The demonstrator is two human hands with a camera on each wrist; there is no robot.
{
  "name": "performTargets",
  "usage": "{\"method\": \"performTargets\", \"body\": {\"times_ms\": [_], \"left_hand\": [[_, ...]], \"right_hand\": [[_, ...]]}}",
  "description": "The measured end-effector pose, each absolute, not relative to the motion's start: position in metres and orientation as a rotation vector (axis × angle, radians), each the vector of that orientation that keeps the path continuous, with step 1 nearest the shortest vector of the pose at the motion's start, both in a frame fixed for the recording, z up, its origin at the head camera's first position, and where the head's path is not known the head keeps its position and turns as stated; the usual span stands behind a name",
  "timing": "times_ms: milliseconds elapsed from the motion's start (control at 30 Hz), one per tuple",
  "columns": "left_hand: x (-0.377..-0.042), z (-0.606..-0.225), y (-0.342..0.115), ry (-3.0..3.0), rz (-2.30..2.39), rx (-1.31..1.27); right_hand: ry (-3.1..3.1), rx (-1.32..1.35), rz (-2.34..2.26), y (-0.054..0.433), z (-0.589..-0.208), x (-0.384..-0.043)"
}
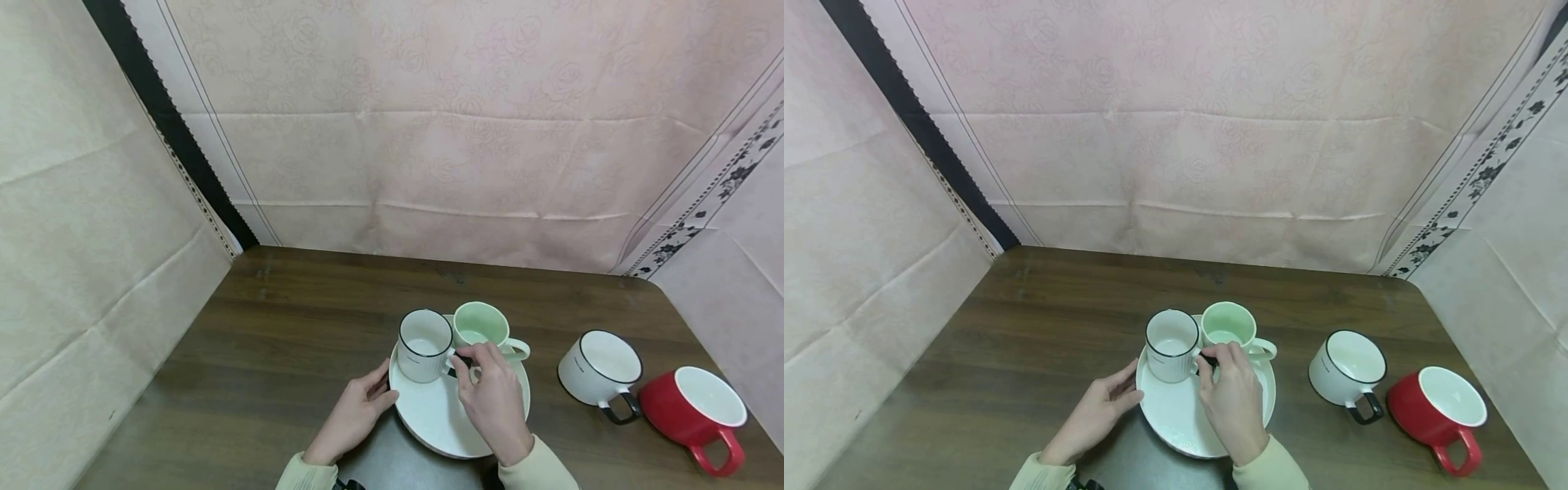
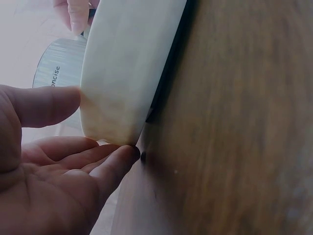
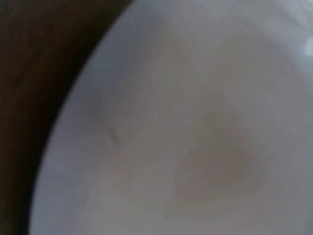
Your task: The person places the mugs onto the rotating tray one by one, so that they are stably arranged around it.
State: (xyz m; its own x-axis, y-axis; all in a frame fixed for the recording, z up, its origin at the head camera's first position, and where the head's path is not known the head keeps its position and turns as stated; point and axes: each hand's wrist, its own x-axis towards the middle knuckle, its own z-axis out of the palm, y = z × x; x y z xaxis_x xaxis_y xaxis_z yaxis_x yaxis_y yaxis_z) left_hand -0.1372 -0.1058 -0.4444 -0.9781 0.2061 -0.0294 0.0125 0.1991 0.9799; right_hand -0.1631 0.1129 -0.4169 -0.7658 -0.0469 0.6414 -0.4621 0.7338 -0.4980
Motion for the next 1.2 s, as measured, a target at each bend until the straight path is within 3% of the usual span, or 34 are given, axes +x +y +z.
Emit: {"method": "performTargets", "body": {"times_ms": [1200], "left_hand": [[-0.135, -0.444, -0.107, 2.343, 1.839, 0.211]], "right_hand": [[-2.412, 0.274, 0.529, 0.108, -0.401, -0.157]]}}
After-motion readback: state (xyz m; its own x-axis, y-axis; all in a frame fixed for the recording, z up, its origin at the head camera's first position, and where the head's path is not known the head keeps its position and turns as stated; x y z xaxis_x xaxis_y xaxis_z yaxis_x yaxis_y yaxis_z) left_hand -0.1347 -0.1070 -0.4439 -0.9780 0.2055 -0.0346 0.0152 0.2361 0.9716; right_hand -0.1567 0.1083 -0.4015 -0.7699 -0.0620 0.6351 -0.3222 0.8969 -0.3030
